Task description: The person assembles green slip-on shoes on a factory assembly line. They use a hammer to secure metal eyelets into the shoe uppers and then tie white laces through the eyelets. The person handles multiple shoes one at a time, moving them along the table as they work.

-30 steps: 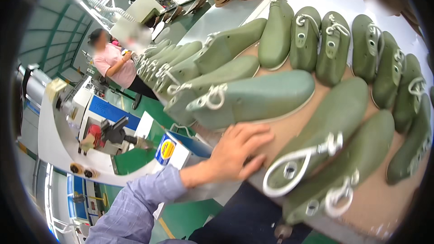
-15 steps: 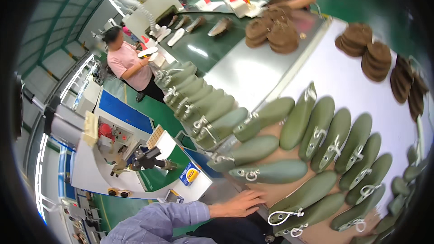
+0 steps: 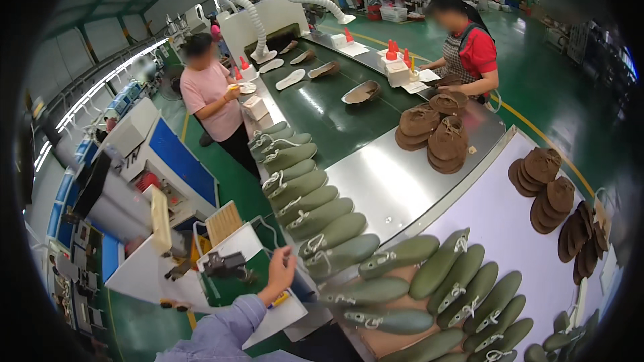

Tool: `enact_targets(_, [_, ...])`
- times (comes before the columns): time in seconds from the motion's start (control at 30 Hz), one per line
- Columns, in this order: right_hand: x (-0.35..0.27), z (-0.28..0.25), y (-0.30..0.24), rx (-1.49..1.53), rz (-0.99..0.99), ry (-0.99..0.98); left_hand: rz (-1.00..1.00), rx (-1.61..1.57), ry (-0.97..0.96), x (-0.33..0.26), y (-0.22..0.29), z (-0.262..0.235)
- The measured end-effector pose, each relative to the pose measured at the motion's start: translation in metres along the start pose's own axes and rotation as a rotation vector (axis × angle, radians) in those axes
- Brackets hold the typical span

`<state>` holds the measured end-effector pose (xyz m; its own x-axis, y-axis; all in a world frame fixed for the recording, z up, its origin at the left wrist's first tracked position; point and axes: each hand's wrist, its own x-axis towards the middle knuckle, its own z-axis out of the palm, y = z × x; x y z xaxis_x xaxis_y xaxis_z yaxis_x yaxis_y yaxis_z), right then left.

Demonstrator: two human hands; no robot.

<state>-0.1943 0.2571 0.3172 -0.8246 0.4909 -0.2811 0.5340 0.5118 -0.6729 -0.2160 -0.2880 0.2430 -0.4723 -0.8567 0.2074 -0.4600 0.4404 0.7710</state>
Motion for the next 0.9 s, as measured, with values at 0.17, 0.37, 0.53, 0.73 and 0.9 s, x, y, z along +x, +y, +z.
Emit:
enact_targets(0.17, [-0.021, 0.058, -0.098, 0.120, -0.037, 0.032, 0.182, 0.095, 0.250, 0.176, -0.035, 0.005])
enact_targets(0.37, [-0.036, 0.141, -0.182, -0.260, -0.347, -0.196, 0.108, 0.279, 0.361, 0.325, -0.084, 0.006])
enact_targets(0.53, [-0.022, 0.212, -0.166, -0.249, -0.247, -0.376, -0.043, 0.425, 0.188, 0.401, -0.132, 0.001])
enact_targets(0.73, [-0.019, 0.241, -0.189, -0.303, -0.026, -0.432, -0.159, 0.642, -0.158, 0.469, -0.136, -0.004])
enact_targets(0.9, [0.034, 0.233, -0.077, -0.843, -0.746, -0.489, -0.105, 0.728, -0.179, 0.491, -0.151, -0.001])
